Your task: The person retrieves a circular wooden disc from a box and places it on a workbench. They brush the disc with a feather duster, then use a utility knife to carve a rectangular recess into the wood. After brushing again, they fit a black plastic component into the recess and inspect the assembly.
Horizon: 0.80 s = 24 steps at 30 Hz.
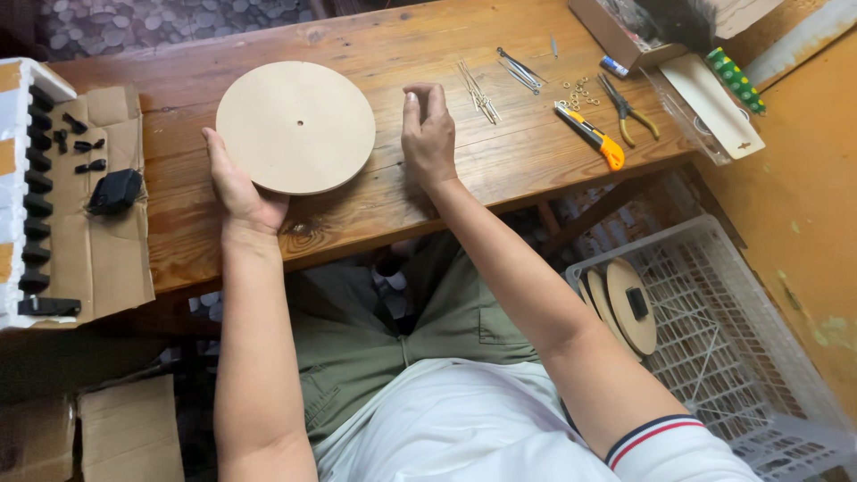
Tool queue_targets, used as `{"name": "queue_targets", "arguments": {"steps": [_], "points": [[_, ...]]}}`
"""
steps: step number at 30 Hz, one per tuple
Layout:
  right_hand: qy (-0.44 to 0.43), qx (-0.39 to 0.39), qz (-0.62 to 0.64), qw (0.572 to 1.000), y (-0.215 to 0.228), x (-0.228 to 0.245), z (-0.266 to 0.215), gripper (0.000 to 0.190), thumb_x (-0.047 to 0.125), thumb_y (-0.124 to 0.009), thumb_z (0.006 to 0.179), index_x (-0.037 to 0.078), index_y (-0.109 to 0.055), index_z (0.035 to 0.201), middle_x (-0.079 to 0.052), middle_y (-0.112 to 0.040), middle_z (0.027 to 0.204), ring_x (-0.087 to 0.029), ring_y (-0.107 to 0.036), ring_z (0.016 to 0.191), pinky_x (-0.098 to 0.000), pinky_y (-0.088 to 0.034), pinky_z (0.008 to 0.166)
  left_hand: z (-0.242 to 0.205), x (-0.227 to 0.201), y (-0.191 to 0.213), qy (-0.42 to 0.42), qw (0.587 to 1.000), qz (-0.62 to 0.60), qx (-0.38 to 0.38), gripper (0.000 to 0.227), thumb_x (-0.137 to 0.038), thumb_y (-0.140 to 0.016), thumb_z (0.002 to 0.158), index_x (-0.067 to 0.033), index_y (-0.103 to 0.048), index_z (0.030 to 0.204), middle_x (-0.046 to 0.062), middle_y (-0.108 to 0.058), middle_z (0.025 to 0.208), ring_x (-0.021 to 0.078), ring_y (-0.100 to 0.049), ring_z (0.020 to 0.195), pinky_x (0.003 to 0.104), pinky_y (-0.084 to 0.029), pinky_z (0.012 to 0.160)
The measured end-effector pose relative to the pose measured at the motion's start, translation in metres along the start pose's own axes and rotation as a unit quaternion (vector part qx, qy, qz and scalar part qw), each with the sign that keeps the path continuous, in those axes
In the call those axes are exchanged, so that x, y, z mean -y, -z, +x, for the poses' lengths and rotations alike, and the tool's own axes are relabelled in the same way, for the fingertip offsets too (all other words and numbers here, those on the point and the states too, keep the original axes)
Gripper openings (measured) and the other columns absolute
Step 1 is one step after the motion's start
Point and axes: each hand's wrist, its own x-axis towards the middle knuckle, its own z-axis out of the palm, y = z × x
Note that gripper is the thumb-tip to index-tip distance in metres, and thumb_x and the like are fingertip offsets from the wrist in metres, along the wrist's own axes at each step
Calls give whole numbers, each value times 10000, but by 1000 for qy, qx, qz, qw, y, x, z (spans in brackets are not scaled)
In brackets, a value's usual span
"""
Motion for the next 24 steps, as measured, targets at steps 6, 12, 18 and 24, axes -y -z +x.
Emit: {"name": "queue_targets", "arguments": {"steps": [6, 12, 18, 24], "points": [[-18, 8, 23, 1000, -1, -3, 3, 247, 16, -473, 827, 126, -682, 897, -47, -635, 972, -151, -715, 770, -284, -562, 754, 3, 2, 4, 7, 1000, -18, -9, 780, -603, -437, 870, -104, -567, 1456, 153, -636, 1468, 351, -626, 1342, 534, -534, 1123], [-53, 47, 60, 996, 2, 7, -4, 225, 208, -517, 1001, 104, -640, 1158, -45, -709, 1003, -151, -732, 830, -298, -587, 784, 3, 0, 2, 24, 999, -27, -25, 784, -606, -437, 864, -116, -566, 1462, 145, -631, 1477, 351, -620, 1351, 539, -539, 1112], [46, 103, -17, 993, 39, 1, 11, 137, 161, -564, 1034, 78, -644, 1107, -87, -691, 1048, -174, -685, 909, -273, -580, 779, 8, 3, 8, 32, 998, -47, -22, 792, -606, -438, 864, -107, -562, 1465, 158, -624, 1484, 357, -613, 1355, 540, -522, 1134], [222, 92, -406, 882, 190, -48, 79, 117, 139, -670, 1023, 55, -750, 1006, -135, -708, 983, -316, -621, 944, -434, -453, 826, 4, 1, 2, 4, 999, -29, -39, 834, -618, -445, 835, -77, -550, 1462, 184, -635, 1463, 366, -626, 1340, 531, -556, 1102]]}}
